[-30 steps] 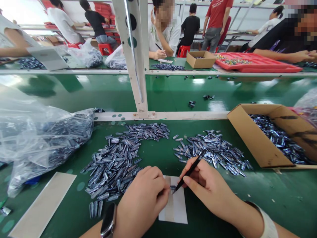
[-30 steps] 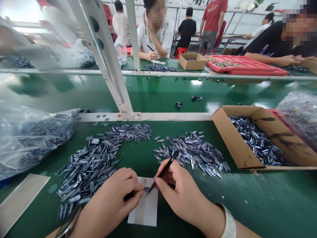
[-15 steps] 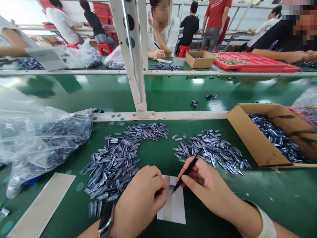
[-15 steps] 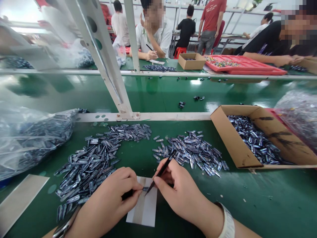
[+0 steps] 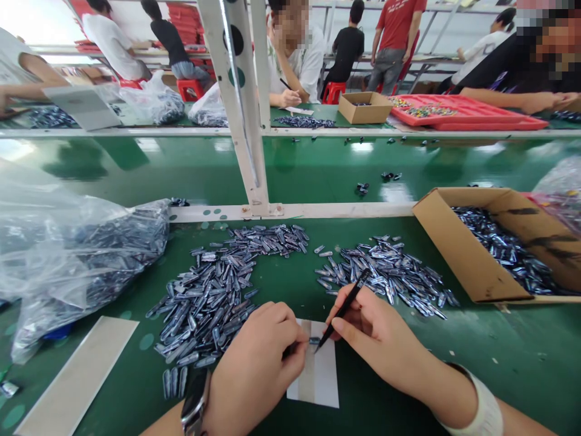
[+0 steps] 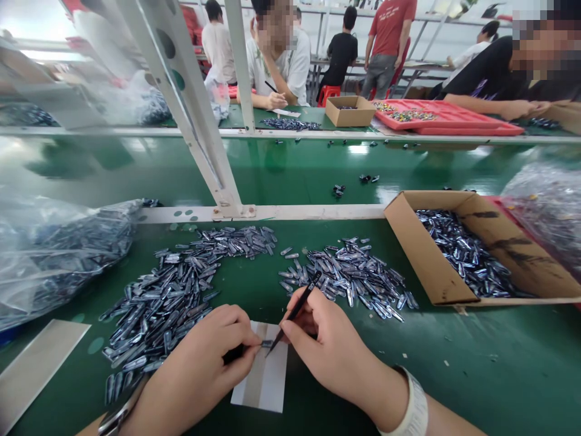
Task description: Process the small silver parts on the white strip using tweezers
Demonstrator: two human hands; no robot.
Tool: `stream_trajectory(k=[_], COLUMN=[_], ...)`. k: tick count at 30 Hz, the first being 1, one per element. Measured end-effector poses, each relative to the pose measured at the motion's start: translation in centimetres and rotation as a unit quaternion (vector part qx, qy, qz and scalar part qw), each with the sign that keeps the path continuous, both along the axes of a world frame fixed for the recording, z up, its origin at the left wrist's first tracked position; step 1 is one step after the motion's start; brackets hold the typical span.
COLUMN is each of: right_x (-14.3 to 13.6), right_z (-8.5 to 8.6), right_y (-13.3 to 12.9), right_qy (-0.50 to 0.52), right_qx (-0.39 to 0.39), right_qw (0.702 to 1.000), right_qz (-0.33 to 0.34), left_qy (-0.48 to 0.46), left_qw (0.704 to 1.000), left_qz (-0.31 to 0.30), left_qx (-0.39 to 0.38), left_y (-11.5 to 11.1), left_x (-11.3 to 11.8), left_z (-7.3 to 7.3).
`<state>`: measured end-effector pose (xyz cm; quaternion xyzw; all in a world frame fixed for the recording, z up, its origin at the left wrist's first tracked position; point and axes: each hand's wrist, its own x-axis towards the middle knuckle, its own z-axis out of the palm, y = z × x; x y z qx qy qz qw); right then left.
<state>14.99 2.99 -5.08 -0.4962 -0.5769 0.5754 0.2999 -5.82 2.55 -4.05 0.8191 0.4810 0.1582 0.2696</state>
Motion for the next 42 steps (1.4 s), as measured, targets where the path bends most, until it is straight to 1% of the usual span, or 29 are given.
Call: stream_trajectory(k=[5, 14, 19, 23, 26, 32, 42], right_x=[0.02, -0.21, -0.19, -0.05, 0.05, -0.01, -0.08], right_z=[0.05, 0.03, 0.01, -0.15, -0.16, -0.09, -0.06], right_y=[-0.03, -0.22, -0.12, -0.06, 0.01, 0.18, 0.22], right_qy=[0.010, -0.021, 0.007, 0.031, 0.048, 0.067, 0.057], right_qx=[-0.001, -0.002, -0.002, -0.009, -0.018, -0.004, -0.003], right_qw=[1.000, 1.000, 1.000, 0.999, 0.998, 0.995, 0.997], right_qz=[-0.002, -0.007, -0.001, -0.010, -0.022, -0.069, -0.059], left_qy=[-0.004, 0.002, 0.002, -0.001, 0.001, -0.001, 0.002], left_qw=[1.000, 1.000, 1.000, 1.000, 1.000, 1.000, 1.000], left_qz=[0.000, -0.001, -0.002, -0.002, -0.005, -0.006, -0.008], left_qx=[-0.001, -0.004, 0.003, 0.000, 0.000, 0.005, 0.005], left_y=[-0.09, -0.17, -0.13, -0.10, -0.07, 0.03, -0.21], left_x=[0.02, 0.08, 0.04, 0.02, 0.07, 0.07, 0.03], left_z=[0.01, 0.28, 0.31, 0.27, 0.27, 0.22, 0.14])
